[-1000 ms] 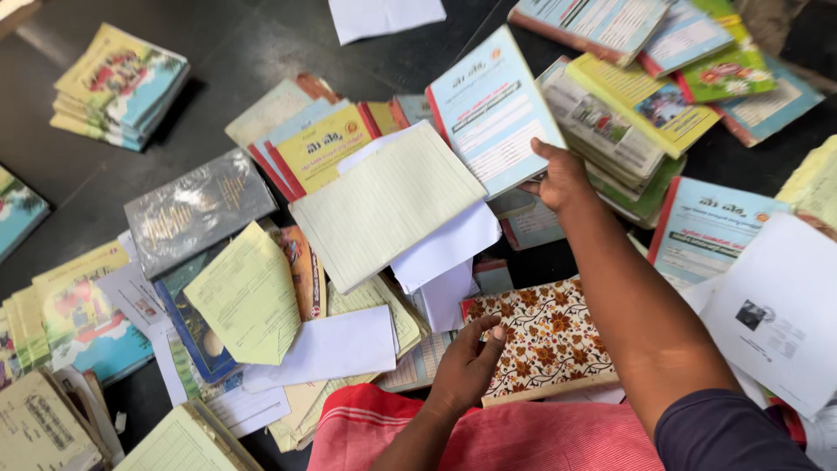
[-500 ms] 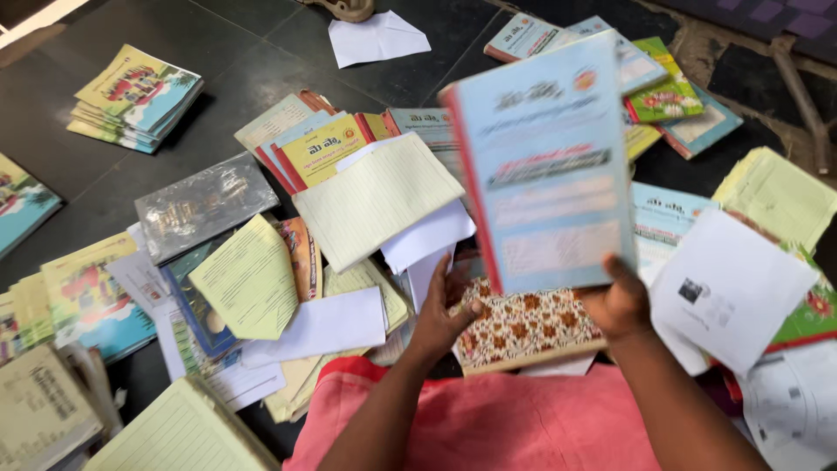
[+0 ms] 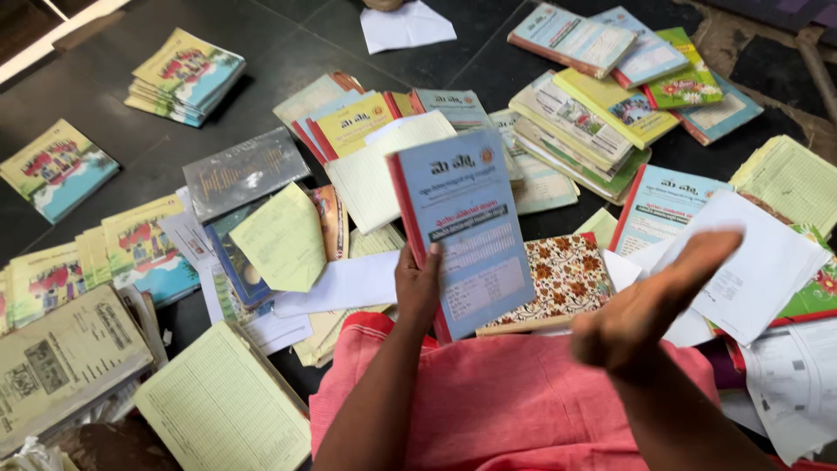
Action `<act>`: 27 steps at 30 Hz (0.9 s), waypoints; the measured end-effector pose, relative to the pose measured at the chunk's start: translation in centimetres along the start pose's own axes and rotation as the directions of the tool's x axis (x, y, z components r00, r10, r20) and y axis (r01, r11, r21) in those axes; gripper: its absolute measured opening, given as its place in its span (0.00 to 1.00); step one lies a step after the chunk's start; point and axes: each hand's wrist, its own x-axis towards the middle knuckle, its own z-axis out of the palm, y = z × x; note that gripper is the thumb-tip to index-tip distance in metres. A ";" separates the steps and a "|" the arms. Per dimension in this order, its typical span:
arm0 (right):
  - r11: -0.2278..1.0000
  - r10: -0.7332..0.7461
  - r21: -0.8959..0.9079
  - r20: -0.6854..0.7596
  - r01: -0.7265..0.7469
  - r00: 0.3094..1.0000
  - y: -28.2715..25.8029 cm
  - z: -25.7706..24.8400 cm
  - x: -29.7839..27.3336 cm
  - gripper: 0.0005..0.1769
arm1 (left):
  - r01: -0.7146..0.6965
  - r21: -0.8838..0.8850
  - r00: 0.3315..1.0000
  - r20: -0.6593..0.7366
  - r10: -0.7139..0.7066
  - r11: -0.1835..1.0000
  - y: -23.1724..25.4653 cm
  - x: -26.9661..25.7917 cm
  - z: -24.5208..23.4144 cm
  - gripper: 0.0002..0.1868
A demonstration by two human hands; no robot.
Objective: The person sits on the floor and sorts through a large pile of books and papers. They pick up books, flip through pages, and place them into separate stacks on the floor.
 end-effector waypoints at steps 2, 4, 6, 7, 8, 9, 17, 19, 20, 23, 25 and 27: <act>0.990 -0.126 -0.055 0.059 0.129 0.990 -1.6 2.4 2.1 0.49 | -0.014 -0.014 0.998 0.068 0.015 1.000 0.5 0.0 0.2 0.21; 0.962 -0.147 -0.193 0.225 0.192 0.963 -2.0 5.1 3.0 0.48 | -0.024 -0.147 0.979 0.199 0.053 0.989 0.3 -1.0 0.1 0.22; 0.961 -0.085 -0.221 0.344 0.169 0.935 -2.1 6.4 2.9 0.47 | 0.061 -0.070 0.980 0.194 -0.046 0.996 0.6 -0.8 -0.5 0.22; 0.978 -0.037 -0.175 0.378 0.111 0.925 -2.4 6.7 3.0 0.47 | 0.098 -0.025 0.976 0.196 -0.091 0.995 1.0 -0.2 -0.8 0.22; 0.995 -0.017 -0.088 0.388 0.055 0.921 -2.5 6.9 3.5 0.47 | 0.070 -0.035 0.984 0.164 -0.064 0.997 1.3 0.2 -0.7 0.22; 0.995 -0.076 -0.044 0.298 0.094 0.952 -2.8 6.3 3.8 0.46 | 0.042 -0.044 0.991 0.131 -0.036 0.998 1.6 0.7 -0.4 0.21; 0.927 -0.014 -0.325 0.476 0.190 0.879 -4.1 7.0 4.5 0.53 | 0.111 -0.207 0.967 0.247 -0.058 0.972 0.5 0.2 -1.4 0.20; 0.953 0.081 -0.285 0.557 0.099 0.826 -3.7 7.6 4.8 0.50 | 0.175 -0.204 0.971 0.199 -0.134 0.963 0.1 1.0 -1.3 0.20; 0.966 0.099 -0.247 0.620 0.074 0.778 -3.7 7.4 4.7 0.49 | 0.216 -0.288 0.965 0.205 -0.161 0.933 -0.4 0.8 -1.2 0.20; 0.957 0.227 -0.250 0.320 -0.149 0.920 -3.0 5.3 5.1 0.58 | 0.263 -0.410 0.953 0.253 -0.168 0.873 -0.4 1.6 -1.9 0.22; 0.958 0.277 -0.120 0.160 -0.260 0.947 -1.6 3.7 5.4 0.65 | 0.197 -0.380 0.955 0.281 -0.091 0.904 -0.3 1.4 -2.3 0.25; 0.846 0.446 0.234 0.179 -0.478 0.877 -0.2 2.2 3.8 0.59 | 0.148 -0.174 0.956 0.279 -0.095 0.974 -0.7 0.4 -2.2 0.29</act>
